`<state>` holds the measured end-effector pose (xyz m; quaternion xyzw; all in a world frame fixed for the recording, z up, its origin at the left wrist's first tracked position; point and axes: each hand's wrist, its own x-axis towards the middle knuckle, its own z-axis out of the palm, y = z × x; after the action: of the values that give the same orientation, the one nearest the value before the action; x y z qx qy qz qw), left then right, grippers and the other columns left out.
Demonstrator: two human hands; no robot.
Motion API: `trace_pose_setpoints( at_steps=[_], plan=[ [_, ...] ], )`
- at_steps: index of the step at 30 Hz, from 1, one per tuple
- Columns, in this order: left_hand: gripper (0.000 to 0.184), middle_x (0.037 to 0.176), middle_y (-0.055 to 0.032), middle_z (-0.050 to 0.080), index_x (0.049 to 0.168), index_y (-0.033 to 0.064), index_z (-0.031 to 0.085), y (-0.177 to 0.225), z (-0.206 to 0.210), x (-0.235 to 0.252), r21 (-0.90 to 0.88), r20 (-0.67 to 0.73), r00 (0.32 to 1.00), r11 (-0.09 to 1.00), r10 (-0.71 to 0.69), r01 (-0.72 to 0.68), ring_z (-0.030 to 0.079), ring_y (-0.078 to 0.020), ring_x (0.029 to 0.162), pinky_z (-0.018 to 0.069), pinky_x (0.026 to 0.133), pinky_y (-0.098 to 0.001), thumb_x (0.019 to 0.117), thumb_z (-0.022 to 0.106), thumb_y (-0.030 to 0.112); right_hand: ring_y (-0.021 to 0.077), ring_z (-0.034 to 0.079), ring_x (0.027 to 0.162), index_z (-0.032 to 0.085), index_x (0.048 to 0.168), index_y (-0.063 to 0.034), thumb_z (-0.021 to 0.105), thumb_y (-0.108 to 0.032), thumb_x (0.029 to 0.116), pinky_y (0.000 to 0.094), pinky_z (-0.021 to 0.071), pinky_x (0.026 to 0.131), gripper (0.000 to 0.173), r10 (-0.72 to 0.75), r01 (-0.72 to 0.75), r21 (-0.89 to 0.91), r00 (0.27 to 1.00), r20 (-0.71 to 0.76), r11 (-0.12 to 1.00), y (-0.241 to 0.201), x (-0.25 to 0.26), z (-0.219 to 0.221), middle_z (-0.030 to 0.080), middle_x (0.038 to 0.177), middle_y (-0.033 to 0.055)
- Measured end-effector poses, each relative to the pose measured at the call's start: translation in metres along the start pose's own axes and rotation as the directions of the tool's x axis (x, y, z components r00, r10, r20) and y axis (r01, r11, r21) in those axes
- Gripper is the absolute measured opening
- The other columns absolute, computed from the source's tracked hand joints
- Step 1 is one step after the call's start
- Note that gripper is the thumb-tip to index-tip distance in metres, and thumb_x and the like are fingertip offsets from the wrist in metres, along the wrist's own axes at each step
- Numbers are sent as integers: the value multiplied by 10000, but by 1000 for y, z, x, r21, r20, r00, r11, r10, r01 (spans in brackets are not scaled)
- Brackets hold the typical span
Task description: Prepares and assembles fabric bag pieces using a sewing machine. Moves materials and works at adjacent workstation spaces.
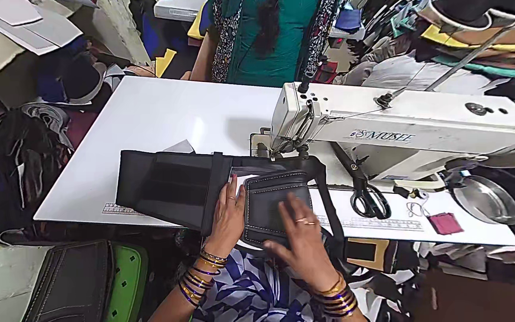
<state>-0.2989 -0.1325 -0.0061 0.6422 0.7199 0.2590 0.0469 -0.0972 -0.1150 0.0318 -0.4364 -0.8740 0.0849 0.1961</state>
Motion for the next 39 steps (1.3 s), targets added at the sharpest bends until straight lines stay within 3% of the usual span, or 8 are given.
trace_pose_setpoints(
  at_steps=[4,7,9,12,17,23,30,39],
  plan=[
    [479,1525,-257,484,1422,-66,551,13,0,4,184,102,995,983,-21,2,459,-511,1390,461,1050,-564,946,501,-85,557,555,1178,549,1407,96,578,-690,853,690,416,944,963,388,-381,98,919,-65,919,40,6,-13,579,1316,373],
    [450,1507,-220,521,1405,-69,567,17,-4,5,244,121,992,970,-30,0,502,-476,1367,477,1011,-548,962,489,-82,336,669,1122,459,1473,73,629,-571,874,506,509,955,896,481,-487,372,869,116,790,28,9,-16,660,1260,271],
    [442,1509,-209,524,1396,-57,583,15,-5,5,234,117,993,972,-16,-12,517,-467,1354,485,991,-547,963,493,-73,150,566,1290,192,1591,52,700,-395,857,287,455,1073,998,454,-492,603,861,230,628,20,12,-17,509,1467,245],
    [444,1515,-195,522,1388,-26,604,2,-5,2,60,88,996,998,7,-12,493,-462,1371,460,996,-597,961,483,-23,27,613,1190,232,1565,74,726,-113,804,158,502,994,926,447,-392,829,873,197,400,36,9,-8,543,1427,187],
    [514,1603,-199,397,1506,7,480,-4,-22,9,-93,244,969,994,-27,51,352,-451,1472,370,1090,-625,1039,527,216,27,699,971,347,1514,42,669,-16,799,194,591,845,786,600,-395,866,787,146,307,83,-7,-28,680,1195,74],
    [528,1628,-115,390,1534,94,471,12,-2,62,-102,253,926,959,282,-264,279,-375,1535,224,1175,-678,1038,552,253,5,686,1002,357,1544,-39,672,-10,818,175,578,861,792,603,-435,825,784,151,360,125,-7,-46,666,1243,47],
    [546,1700,-45,241,1577,123,399,4,21,87,-49,392,871,952,295,-301,281,-347,1528,278,1119,-622,1059,457,284,-4,690,979,353,1558,-72,691,-20,806,175,582,841,826,585,-463,815,787,197,348,127,0,-51,678,1229,18],
    [536,1629,-44,400,1518,150,495,13,24,90,-23,331,915,971,230,-236,383,-371,1458,325,1016,-642,987,500,226,6,684,1028,354,1561,-87,714,-30,794,185,583,868,849,560,-460,797,806,191,391,123,3,-49,660,1270,17]
  ],
)
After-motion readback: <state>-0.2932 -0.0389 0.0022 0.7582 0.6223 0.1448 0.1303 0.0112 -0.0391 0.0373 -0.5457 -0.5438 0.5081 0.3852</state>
